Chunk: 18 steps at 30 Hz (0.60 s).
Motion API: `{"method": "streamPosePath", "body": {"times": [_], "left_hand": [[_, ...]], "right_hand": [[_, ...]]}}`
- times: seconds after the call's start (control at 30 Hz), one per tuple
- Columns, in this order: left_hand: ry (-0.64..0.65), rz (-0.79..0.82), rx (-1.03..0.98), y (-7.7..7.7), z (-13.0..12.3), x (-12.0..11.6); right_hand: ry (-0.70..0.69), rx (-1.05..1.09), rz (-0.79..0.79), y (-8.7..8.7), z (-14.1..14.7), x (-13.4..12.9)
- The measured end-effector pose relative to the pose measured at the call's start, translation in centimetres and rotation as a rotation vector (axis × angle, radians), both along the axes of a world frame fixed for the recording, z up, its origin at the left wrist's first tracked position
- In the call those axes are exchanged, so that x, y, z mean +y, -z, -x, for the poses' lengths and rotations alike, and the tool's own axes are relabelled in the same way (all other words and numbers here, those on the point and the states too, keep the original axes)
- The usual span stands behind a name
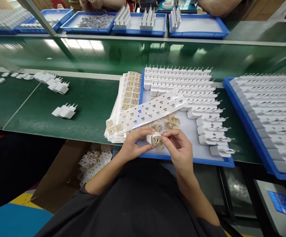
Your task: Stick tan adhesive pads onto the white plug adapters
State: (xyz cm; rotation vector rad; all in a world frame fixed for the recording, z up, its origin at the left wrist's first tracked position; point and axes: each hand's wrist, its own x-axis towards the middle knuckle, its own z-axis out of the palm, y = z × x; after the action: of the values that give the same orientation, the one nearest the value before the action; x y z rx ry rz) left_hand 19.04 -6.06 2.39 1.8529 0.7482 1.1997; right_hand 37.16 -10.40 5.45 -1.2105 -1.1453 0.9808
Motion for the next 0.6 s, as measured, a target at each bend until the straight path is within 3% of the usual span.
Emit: {"method": "streamPosePath", "body": {"times": [0.33, 0.5, 0.6], "left_hand": [[-0.014, -0.032, 0.014, 0.25, 0.01, -0.01], [-0.023, -0.053, 0.034, 0.34, 0.07, -0.12], [-0.024, -0.019, -0.002, 0.71, 0.10, -0.23]], "right_hand": [[0.103, -0.232, -0.078, 0.16, 0.95, -0.05], [0.195, -0.466, -0.217, 0.09, 0.85, 0.28], [0.181, -0.364, -0.135, 0.62, 0.24, 0.65]]}}
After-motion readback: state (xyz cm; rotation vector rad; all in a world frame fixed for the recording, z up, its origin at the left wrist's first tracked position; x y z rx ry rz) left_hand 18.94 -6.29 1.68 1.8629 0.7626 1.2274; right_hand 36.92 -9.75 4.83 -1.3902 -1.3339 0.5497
